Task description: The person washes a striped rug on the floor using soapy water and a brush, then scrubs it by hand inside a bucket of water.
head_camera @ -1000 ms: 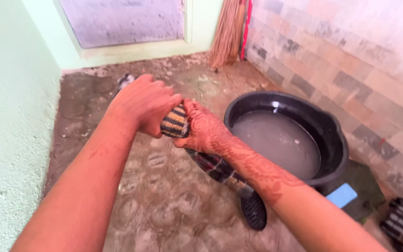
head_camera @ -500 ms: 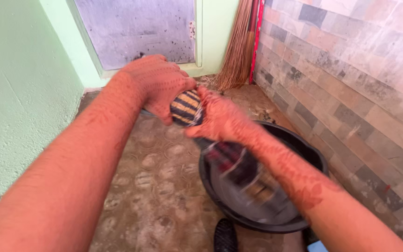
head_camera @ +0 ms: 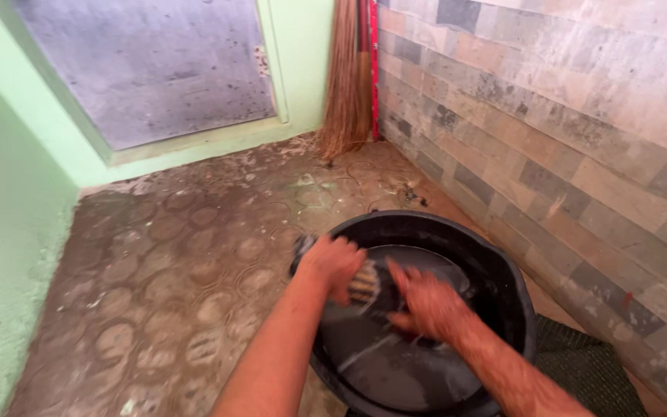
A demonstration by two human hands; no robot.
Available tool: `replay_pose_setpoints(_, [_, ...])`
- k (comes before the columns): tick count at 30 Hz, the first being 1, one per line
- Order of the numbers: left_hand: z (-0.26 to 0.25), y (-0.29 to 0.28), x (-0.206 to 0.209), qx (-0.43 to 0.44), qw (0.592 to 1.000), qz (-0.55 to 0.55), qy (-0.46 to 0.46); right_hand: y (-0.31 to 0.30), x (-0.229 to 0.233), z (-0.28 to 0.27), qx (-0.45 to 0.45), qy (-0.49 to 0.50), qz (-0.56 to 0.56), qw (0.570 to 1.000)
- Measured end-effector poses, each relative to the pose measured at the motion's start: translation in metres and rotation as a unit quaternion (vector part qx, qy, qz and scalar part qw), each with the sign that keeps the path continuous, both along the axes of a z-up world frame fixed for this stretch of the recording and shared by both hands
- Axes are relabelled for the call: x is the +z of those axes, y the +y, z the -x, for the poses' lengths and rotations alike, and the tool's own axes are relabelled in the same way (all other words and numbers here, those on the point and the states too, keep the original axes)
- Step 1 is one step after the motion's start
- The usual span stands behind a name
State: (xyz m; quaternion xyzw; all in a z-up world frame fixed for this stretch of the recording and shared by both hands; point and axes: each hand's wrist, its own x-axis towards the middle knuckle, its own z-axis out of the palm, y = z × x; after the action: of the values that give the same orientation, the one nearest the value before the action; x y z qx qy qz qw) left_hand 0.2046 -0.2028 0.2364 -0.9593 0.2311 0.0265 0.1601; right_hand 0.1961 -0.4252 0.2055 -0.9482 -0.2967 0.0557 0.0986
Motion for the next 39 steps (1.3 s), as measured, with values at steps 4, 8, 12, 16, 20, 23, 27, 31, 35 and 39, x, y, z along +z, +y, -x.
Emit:
replay_pose_setpoints(4, [-0.004,0.019,-0.042,-0.029,0.999,-0.008,0.026,-0.028,-0.049,-0.01,-0.064,0.254,0.155,0.952])
replay_pose_setpoints(8, [-0.008,0.011,-0.053,-0.095,0.995,-0.007,0.021,-0.03,-0.08,-0.017,-0.119,0.241,0.1,0.958])
replay_pose_setpoints(12, [-0.011,0.005,-0.042,-0.06,0.995,-0.006,0.081,-0.002,-0.118,-0.013,-0.103,0.073,0.131,0.983])
replay_pose_setpoints(16, [-0.025,-0.005,-0.032,-0.042,0.982,-0.042,0.177,0.003,-0.125,-0.017,-0.087,0.116,0.087,0.986])
replay_pose_setpoints(20, [-0.034,-0.031,-0.067,0.007,0.963,-0.126,0.237,-0.002,-0.106,-0.006,-0.008,0.133,0.149,0.98])
replay_pose_setpoints(23, [-0.061,-0.067,-0.111,0.034,0.95,-0.126,0.282,0.007,-0.093,-0.009,0.025,0.177,0.181,0.967])
replay_pose_setpoints(27, [-0.066,-0.069,-0.155,-0.01,0.948,-0.129,0.289,0.028,-0.099,-0.015,0.017,0.212,0.212,0.954])
replay_pose_setpoints(31, [-0.065,-0.062,-0.17,0.002,0.948,-0.138,0.288,0.039,-0.114,-0.023,0.001,0.226,0.207,0.952])
replay_pose_setpoints(35, [-0.078,-0.062,-0.191,0.018,0.943,-0.136,0.303,0.035,-0.128,-0.03,-0.022,0.244,0.216,0.945])
replay_pose_setpoints(39, [-0.094,-0.061,-0.199,0.018,0.95,-0.131,0.282,0.041,-0.134,-0.045,-0.052,0.236,0.215,0.946])
